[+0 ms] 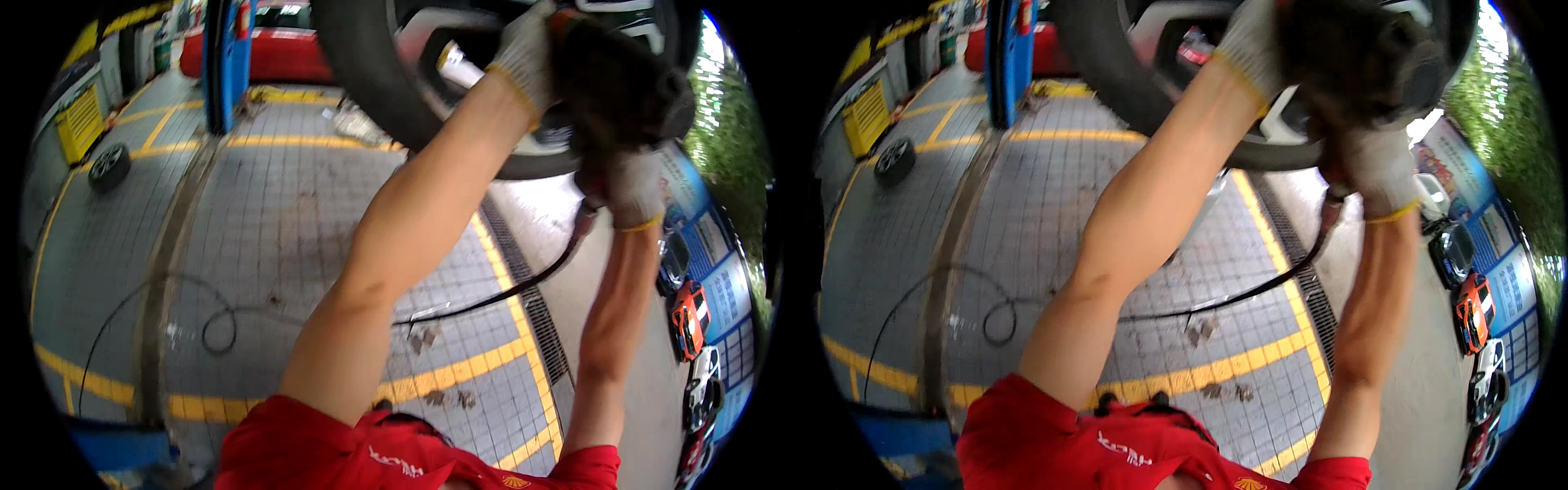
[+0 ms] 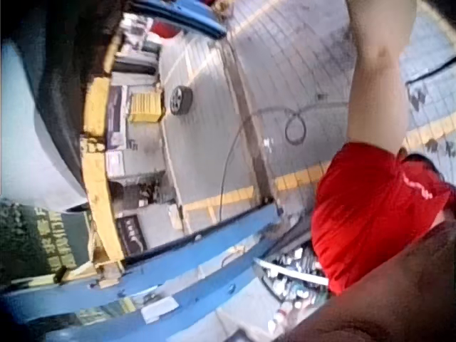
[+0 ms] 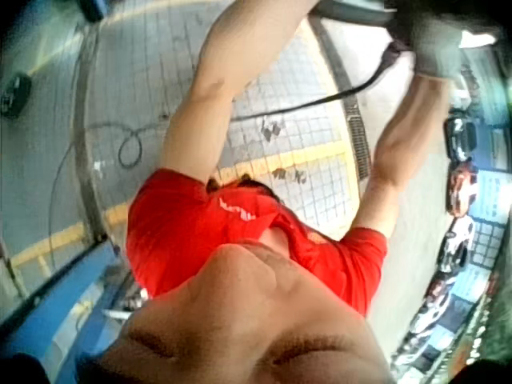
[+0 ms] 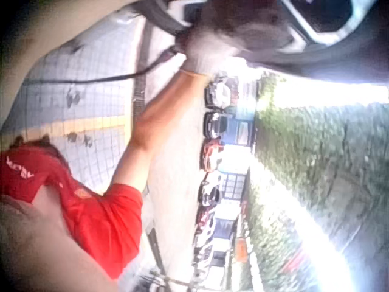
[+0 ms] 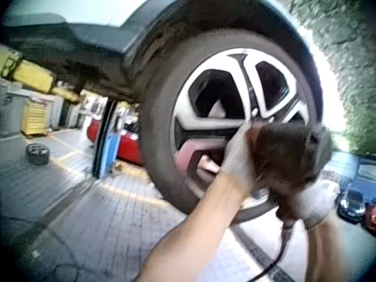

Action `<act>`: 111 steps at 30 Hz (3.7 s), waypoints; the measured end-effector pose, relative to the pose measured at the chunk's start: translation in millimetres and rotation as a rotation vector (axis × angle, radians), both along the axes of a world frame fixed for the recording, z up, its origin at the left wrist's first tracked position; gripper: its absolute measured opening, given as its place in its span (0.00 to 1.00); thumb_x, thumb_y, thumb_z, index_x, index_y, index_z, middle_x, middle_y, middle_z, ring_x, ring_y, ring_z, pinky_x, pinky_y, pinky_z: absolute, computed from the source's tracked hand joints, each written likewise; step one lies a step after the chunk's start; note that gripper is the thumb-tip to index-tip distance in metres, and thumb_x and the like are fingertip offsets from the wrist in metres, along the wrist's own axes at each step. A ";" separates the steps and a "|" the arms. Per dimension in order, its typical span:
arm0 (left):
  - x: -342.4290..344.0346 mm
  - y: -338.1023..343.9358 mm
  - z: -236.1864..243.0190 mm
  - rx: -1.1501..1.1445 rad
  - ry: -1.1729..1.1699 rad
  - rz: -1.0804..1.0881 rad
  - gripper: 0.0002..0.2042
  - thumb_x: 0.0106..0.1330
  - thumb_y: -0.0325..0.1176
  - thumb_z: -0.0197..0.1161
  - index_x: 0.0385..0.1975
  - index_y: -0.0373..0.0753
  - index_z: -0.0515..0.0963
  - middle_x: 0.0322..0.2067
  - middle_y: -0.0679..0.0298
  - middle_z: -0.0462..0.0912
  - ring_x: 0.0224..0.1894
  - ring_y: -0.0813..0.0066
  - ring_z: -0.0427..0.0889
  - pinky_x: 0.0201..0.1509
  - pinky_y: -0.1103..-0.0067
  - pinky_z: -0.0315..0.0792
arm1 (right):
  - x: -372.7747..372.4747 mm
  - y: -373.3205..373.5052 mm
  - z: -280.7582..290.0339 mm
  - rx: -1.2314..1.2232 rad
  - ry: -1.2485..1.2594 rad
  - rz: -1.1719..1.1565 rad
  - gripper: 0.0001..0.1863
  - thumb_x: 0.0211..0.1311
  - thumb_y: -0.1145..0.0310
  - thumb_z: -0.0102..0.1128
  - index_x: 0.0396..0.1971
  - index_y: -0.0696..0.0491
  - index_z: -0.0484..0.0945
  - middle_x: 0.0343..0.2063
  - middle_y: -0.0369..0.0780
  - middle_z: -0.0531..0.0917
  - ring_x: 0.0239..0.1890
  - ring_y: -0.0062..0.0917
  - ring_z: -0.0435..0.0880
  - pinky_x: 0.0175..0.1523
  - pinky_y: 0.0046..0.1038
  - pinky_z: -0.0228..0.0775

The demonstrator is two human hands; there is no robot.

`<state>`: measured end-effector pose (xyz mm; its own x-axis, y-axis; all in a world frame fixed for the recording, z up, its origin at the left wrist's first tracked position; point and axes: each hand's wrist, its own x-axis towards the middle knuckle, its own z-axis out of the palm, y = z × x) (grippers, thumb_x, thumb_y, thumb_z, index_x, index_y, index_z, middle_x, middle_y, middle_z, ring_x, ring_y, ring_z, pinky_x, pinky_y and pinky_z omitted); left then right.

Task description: The person walks into an auto repair shop and approaches a car raised on a hydraulic lift. They put on gloves and use a pneumatic impact wrench to remove the lug nuts from a tire. After removing the nuts, the person takes the tire off the wheel hub and places it on the floor.

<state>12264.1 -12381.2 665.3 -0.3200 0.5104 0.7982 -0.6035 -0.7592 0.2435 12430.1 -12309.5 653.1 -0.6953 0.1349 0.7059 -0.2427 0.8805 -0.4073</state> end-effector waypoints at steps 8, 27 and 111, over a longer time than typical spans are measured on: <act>80.3 -52.7 -76.9 -0.177 -0.197 0.283 0.24 0.78 0.57 0.50 0.47 0.39 0.77 0.42 0.59 0.82 0.47 0.63 0.82 0.59 0.63 0.77 | 50.8 35.7 -68.7 0.010 0.275 -0.041 0.29 0.66 0.63 0.72 0.65 0.53 0.77 0.56 0.43 0.85 0.56 0.34 0.85 0.62 0.36 0.76; 58.2 -204.2 -504.8 -0.818 -1.284 0.256 0.28 0.74 0.65 0.56 0.34 0.42 0.77 0.26 0.62 0.82 0.27 0.67 0.83 0.35 0.68 0.83 | -33.0 -77.7 -467.5 -0.143 -0.965 0.646 0.42 0.69 0.68 0.68 0.78 0.58 0.56 0.66 0.53 0.77 0.66 0.40 0.80 0.67 0.33 0.72; -2251.5 201.6 -558.0 -1.658 -0.694 -0.628 0.14 0.79 0.49 0.57 0.37 0.46 0.75 0.23 0.70 0.75 0.20 0.76 0.76 0.28 0.69 0.81 | -2197.5 65.6 -576.7 -0.791 -0.813 -0.560 0.28 0.76 0.46 0.56 0.64 0.51 0.71 0.46 0.43 0.86 0.44 0.35 0.88 0.54 0.37 0.84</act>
